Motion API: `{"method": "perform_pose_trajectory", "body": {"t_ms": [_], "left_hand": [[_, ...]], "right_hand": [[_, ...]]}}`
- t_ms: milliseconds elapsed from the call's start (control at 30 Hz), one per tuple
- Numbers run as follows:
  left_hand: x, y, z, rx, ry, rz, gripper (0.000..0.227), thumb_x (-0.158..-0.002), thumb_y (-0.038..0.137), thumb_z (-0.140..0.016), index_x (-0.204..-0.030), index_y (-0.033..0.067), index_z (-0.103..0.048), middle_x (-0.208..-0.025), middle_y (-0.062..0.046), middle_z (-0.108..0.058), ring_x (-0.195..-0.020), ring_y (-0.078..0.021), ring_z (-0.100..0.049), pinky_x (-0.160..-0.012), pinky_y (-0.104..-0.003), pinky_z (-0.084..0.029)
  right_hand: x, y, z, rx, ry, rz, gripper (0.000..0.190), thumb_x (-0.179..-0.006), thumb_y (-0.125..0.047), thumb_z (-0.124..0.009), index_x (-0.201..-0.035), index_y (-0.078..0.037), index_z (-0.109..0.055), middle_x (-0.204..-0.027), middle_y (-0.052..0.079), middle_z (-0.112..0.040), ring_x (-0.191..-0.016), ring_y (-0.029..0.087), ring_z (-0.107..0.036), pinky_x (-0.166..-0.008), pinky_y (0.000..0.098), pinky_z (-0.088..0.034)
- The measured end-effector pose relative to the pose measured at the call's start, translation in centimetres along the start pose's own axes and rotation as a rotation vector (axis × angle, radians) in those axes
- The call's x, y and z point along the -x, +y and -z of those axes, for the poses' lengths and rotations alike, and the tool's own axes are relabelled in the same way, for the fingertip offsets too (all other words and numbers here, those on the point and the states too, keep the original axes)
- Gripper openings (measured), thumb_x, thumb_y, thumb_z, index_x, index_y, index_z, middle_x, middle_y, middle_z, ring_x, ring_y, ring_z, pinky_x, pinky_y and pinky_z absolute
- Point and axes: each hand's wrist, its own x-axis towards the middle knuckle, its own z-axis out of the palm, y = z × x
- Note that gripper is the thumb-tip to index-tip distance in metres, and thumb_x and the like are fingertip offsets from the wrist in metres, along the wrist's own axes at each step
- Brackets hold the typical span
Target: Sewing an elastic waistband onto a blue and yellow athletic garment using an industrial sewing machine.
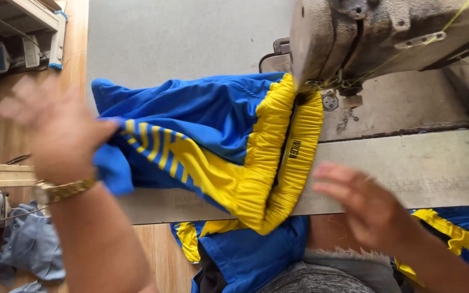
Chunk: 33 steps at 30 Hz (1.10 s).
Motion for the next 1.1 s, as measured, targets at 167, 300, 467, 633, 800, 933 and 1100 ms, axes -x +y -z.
{"method": "perform_pose_trajectory", "body": {"t_ms": [167, 300, 467, 633, 800, 933, 1100], "left_hand": [[8.3, 20.8, 5.4, 0.746, 0.136, -1.286, 0.072, -0.097, 0.028, -0.077, -0.158, 0.0011, -0.050, -0.164, -0.027, -0.049, -0.157, -0.0442, -0.038, -0.130, -0.054, -0.025], [8.5, 30.9, 1.4, 0.788, 0.077, -1.354, 0.064, -0.068, 0.029, -0.093, -0.118, 0.0060, -0.062, -0.120, -0.018, -0.065, -0.116, -0.0412, -0.061, -0.103, -0.048, -0.050], [6.1, 33.5, 0.5, 0.775, 0.061, -1.147, 0.022, -0.086, 0.032, -0.068, -0.086, 0.0110, -0.069, -0.100, -0.012, -0.069, -0.092, -0.0393, -0.064, -0.081, -0.055, -0.048], [6.0, 35.6, -1.4, 0.943, 0.298, -1.190, 0.014, -0.085, 0.027, -0.067, -0.082, 0.0156, -0.062, -0.087, -0.007, -0.065, -0.085, -0.0361, -0.065, -0.076, -0.051, -0.047], [4.4, 36.3, -1.9, 0.786, 0.616, -1.328, 0.008, -0.092, 0.000, -0.068, -0.089, 0.0070, -0.066, -0.104, -0.014, -0.068, -0.086, -0.0355, -0.067, -0.055, -0.051, -0.054], [4.1, 36.4, -1.7, 0.697, 0.805, -1.328, 0.014, -0.095, 0.002, -0.067, -0.087, 0.0102, -0.060, -0.094, -0.008, -0.063, -0.071, -0.0252, -0.060, -0.047, -0.041, -0.047], [5.2, 36.9, -2.1, 0.779, 0.758, -1.240, 0.026, -0.099, 0.002, -0.064, -0.080, 0.0114, -0.050, -0.086, -0.007, -0.059, -0.064, -0.0227, -0.053, -0.056, -0.039, -0.048]], "right_hand": [[-1.6, 5.0, 0.0, 0.500, -0.055, 0.072, 0.064, -0.091, 0.008, -0.039, -0.150, -0.006, -0.059, -0.167, 0.017, -0.052, -0.160, 0.045, -0.043, -0.135, 0.0652, -0.031], [-4.0, 6.5, -1.4, 0.479, -0.118, 0.084, 0.053, -0.098, -0.002, -0.051, -0.151, -0.005, -0.057, -0.163, 0.016, -0.055, -0.157, 0.038, -0.046, -0.132, 0.0612, -0.035], [-5.4, 6.6, -0.8, 0.445, 0.094, 0.225, 0.032, -0.113, -0.005, -0.045, -0.127, 0.002, -0.073, -0.131, 0.020, -0.074, -0.123, 0.033, -0.073, -0.119, 0.0570, -0.054], [-4.5, 5.3, -0.1, 0.317, 0.046, 0.282, 0.028, -0.110, -0.009, -0.053, -0.115, 0.004, -0.077, -0.117, 0.020, -0.080, -0.110, 0.036, -0.079, -0.111, 0.0606, -0.060], [-0.7, 2.0, -0.7, 0.319, -0.107, 0.303, 0.029, -0.110, -0.001, -0.051, -0.121, 0.012, -0.074, -0.125, 0.027, -0.078, -0.118, 0.040, -0.077, -0.115, 0.0616, -0.056], [2.6, 1.0, -1.3, 0.168, -0.060, 0.242, 0.031, -0.110, -0.007, -0.045, -0.104, 0.010, -0.071, -0.116, 0.022, -0.077, -0.113, 0.039, -0.078, -0.113, 0.0616, -0.058], [6.1, 0.9, -2.3, 0.123, 0.090, 0.110, 0.028, -0.106, -0.014, -0.054, -0.104, 0.003, -0.076, -0.108, 0.012, -0.078, -0.105, 0.033, -0.080, -0.108, 0.0542, -0.064]]}}
